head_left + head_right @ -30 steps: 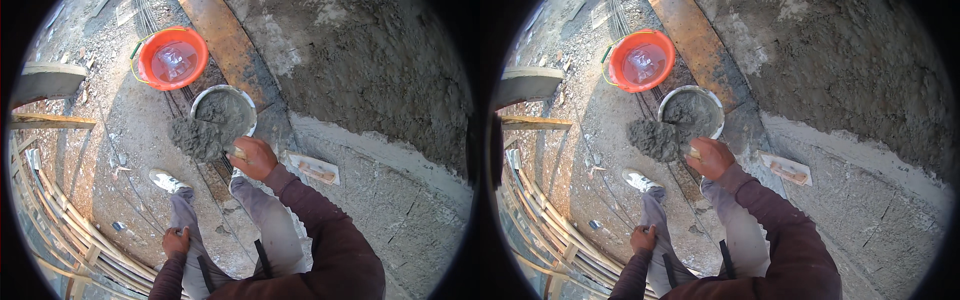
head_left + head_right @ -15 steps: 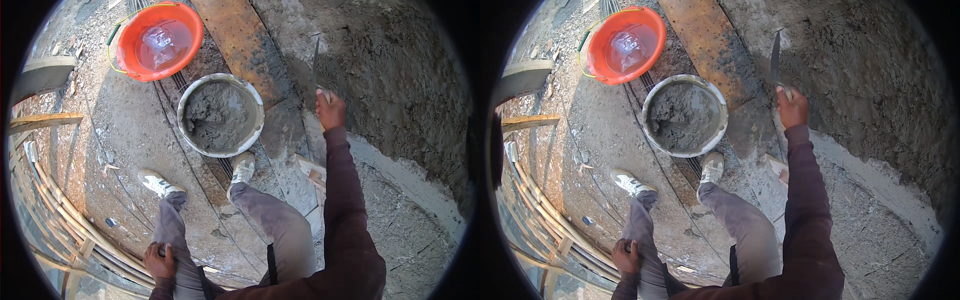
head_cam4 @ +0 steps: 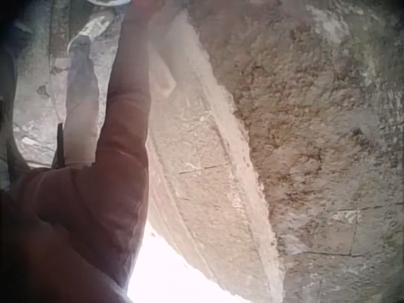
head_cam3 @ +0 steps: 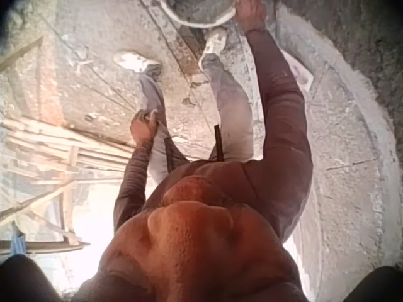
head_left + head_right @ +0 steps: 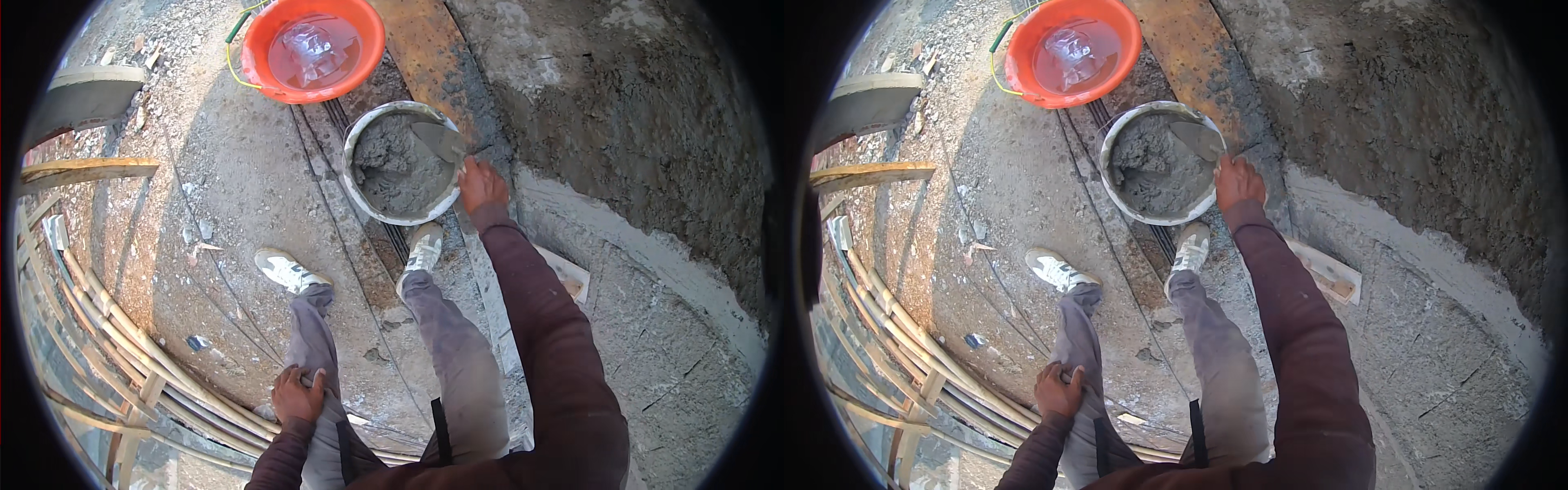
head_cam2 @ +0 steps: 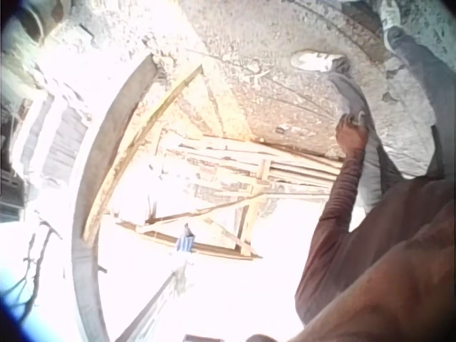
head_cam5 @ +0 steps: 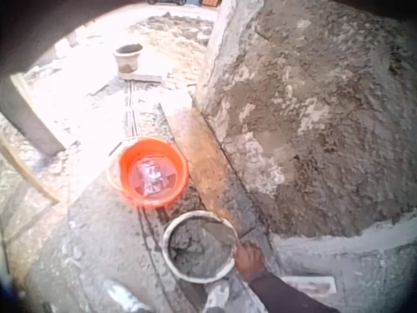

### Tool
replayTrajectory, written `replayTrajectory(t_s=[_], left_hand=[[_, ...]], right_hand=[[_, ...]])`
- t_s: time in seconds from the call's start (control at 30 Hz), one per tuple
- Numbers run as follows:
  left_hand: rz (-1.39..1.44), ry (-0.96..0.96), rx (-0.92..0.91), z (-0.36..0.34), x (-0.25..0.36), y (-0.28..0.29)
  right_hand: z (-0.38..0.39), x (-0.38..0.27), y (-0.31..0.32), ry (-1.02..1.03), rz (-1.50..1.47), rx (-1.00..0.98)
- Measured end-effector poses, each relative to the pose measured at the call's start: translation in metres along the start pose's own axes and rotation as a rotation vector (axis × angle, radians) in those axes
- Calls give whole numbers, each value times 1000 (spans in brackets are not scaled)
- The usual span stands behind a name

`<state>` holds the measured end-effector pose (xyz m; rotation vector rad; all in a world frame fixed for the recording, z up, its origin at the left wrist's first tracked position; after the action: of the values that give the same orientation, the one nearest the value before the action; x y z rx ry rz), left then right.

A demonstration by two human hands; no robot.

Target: The person repeatedly scoops mortar from a bucket using a trowel and applies it onto the concrete wall.

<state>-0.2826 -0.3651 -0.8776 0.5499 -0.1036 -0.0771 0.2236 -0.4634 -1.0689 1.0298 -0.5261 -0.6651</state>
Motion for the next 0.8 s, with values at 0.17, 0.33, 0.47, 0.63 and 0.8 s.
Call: replayTrajectory(t_s=[0.17,0.33,0.47,0.63,0.8], left_hand=[[-37,-27,-29,-13,-8,19],[-25,-54,-61,-18,-15,29],[-14,-17,-87,-13,1,25],[-43,31,-62,7,12,6],[-89,80,-28,21,29,-19]], right_hand=[[14,-130,-57,-142,-265,-294],[74,-77,-38,-142,-457,-348],[94,-38,15,-191,-336,-295],[118,-32,148,47,-422,-11],[102,-41,249,419,-539,26]])
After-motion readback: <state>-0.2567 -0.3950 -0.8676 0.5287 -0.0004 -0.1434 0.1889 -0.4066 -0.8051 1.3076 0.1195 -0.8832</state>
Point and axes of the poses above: each hand's wrist, its own z-axis away from the middle knuckle, its own y-axis out of the back of the hand, x = y × z, the point moved 1 cm from there along -z, towards the middle knuckle, and after that the axes turned 7 degrees about z, right-handed, at the moved point
